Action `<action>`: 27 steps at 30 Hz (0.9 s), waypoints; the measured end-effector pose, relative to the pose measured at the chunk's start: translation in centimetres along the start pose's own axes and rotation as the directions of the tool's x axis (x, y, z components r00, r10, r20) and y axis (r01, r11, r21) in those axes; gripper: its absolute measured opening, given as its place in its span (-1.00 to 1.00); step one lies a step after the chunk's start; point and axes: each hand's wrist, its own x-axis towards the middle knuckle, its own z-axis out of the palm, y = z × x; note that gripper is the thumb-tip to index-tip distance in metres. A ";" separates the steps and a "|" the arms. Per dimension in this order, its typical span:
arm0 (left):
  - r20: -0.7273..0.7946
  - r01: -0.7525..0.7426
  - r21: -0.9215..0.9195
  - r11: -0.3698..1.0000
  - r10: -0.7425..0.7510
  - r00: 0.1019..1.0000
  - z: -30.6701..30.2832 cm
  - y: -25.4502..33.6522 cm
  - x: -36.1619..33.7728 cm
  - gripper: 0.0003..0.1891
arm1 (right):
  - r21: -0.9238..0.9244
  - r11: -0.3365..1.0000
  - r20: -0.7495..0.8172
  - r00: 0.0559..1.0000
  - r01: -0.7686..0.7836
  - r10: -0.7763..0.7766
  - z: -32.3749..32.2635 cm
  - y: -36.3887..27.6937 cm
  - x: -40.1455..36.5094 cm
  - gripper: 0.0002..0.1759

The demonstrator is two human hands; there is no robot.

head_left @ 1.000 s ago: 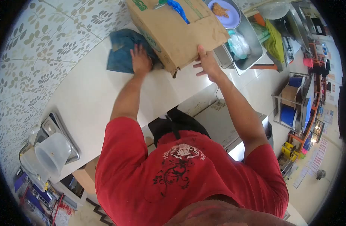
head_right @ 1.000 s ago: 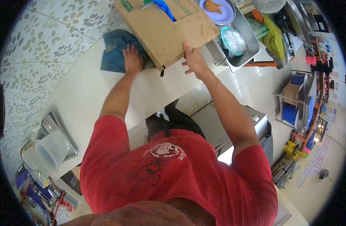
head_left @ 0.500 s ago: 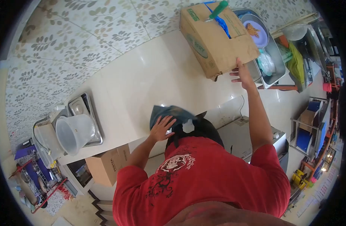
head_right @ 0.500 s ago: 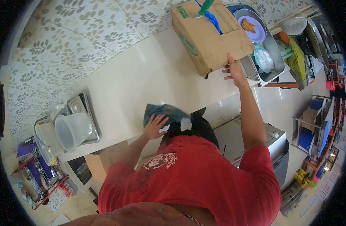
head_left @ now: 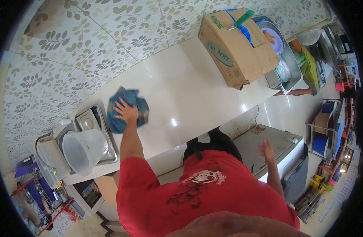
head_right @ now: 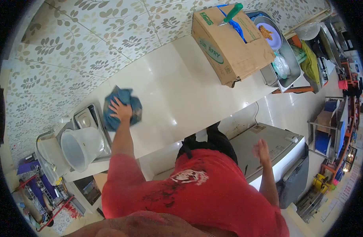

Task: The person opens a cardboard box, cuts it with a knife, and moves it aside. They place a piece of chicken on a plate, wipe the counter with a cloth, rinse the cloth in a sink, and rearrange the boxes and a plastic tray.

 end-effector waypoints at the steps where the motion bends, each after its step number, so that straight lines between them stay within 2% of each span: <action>1: -0.014 0.036 -0.018 0.999 -0.037 0.999 0.0 2.1 2.9 0.06 | -0.033 0.997 -0.014 0.998 -0.063 0.063 -0.5 1.7 -2.5 -0.07; 3: -0.065 0.087 -0.057 0.995 -0.091 0.994 0.7 7.5 6.8 0.02 | -0.065 0.982 -0.060 0.983 -0.178 0.174 -1.4 4.7 -6.8 -0.14; 4: -0.120 0.018 -0.025 1.000 -0.020 0.993 0.4 10.7 6.2 -0.05 | -0.066 0.972 -0.086 0.972 -0.225 0.219 -1.8 6.0 -8.2 -0.20; 5: -0.128 -0.113 -0.004 0.994 0.111 0.986 0.1 13.9 4.2 -0.06 | -0.019 0.979 -0.053 0.978 -0.204 0.202 -2.1 6.9 -9.8 -0.25; 6: -0.134 -0.240 0.018 0.971 0.241 0.961 -0.4 17.1 2.0 -0.07 | -0.036 0.968 -0.058 0.968 -0.247 0.245 -2.4 6.9 -10.3 -0.28; 7: -0.220 -0.389 0.142 0.910 0.412 0.884 2.1 19.9 -1.2 -0.09 | -0.029 0.960 -0.051 0.960 -0.278 0.277 -1.7 7.2 -9.8 -0.31; 8: -0.127 -0.506 0.006 0.862 0.503 0.855 1.6 22.9 -5.4 -0.09 | -0.104 0.967 -0.049 0.972 -0.234 0.230 -0.9 7.4 -9.2 -0.33; 9: -0.032 -0.602 -0.023 0.798 0.601 0.798 0.7 25.4 -10.0 -0.07 | -0.180 0.964 -0.047 0.981 -0.196 0.190 -0.4 7.2 -8.7 -0.34; 10: -0.020 -0.689 -0.053 0.723 0.689 0.725 2.4 27.4 -14.2 -0.09 | -0.254 0.955 -0.045 0.988 -0.152 0.145 0.0 6.8 -7.9 -0.36; 11: -0.061 -0.767 -0.126 0.629 0.767 0.639 4.4 28.4 -18.1 -0.16 | -0.279 0.953 -0.005 0.993 -0.114 0.118 0.3 6.3 -6.7 -0.37; 12: -0.026 -0.811 -0.197 0.551 0.824 0.566 5.3 28.7 -21.4 -0.20 | -0.305 0.948 0.034 0.994 -0.084 0.100 0.2 6.0 -5.8 -0.38; 13: -0.003 -0.828 -0.244 0.505 0.853 0.521 5.5 28.2 -23.6 -0.22 | -0.333 0.942 0.071 0.994 -0.051 0.079 -0.4 5.5 -4.6 -0.39; 15: -0.037 -0.849 -0.242 0.469 0.871 0.491 6.1 26.0 -24.4 -0.23 | -0.330 0.944 0.083 0.997 0.031 -0.004 -2.9 5.0 -2.6 -0.43; 17: -0.013 -0.799 -0.222 0.558 0.818 0.575 3.1 22.0 -22.8 -0.25 | -0.243 0.967 0.011 0.997 0.078 -0.077 -5.4 5.8 -1.0 -0.48; 19: -0.090 -0.756 -0.135 0.640 0.752 0.653 2.3 16.3 -19.6 -0.24 | -0.253 0.968 -0.066 0.997 0.008 -0.026 -7.1 5.7 -2.2 -0.49; 21: -0.100 -0.602 -0.092 0.793 0.594 0.798 1.3 9.3 -16.4 -0.22 | -0.236 0.970 -0.106 0.994 -0.059 0.034 -8.2 5.7 -2.1 -0.48; 23: -0.197 -0.359 -0.038 0.933 0.345 0.918 1.8 2.7 -13.7 -0.17 | -0.221 0.969 -0.128 0.988 -0.114 0.087 -10.2 9.2 -2.7 -0.49; 24: -0.284 -0.213 -0.109 0.971 0.175 0.943 2.5 0.0 -12.0 -0.16 | -0.220 0.967 -0.150 0.984 -0.130 0.098 -10.7 11.0 -3.1 -0.51; 25: -0.361 -0.081 -0.196 0.977 0.005 0.933 2.9 -1.8 -9.9 -0.15 | -0.210 0.956 -0.150 0.973 -0.203 0.174 -10.6 11.3 -4.3 -0.51; 27: -0.311 0.183 -0.155 0.971 -0.224 0.924 3.3 -1.9 -4.8 -0.14 | -0.213 0.920 -0.150 0.942 -0.329 0.302 -10.7 12.0 -6.4 -0.51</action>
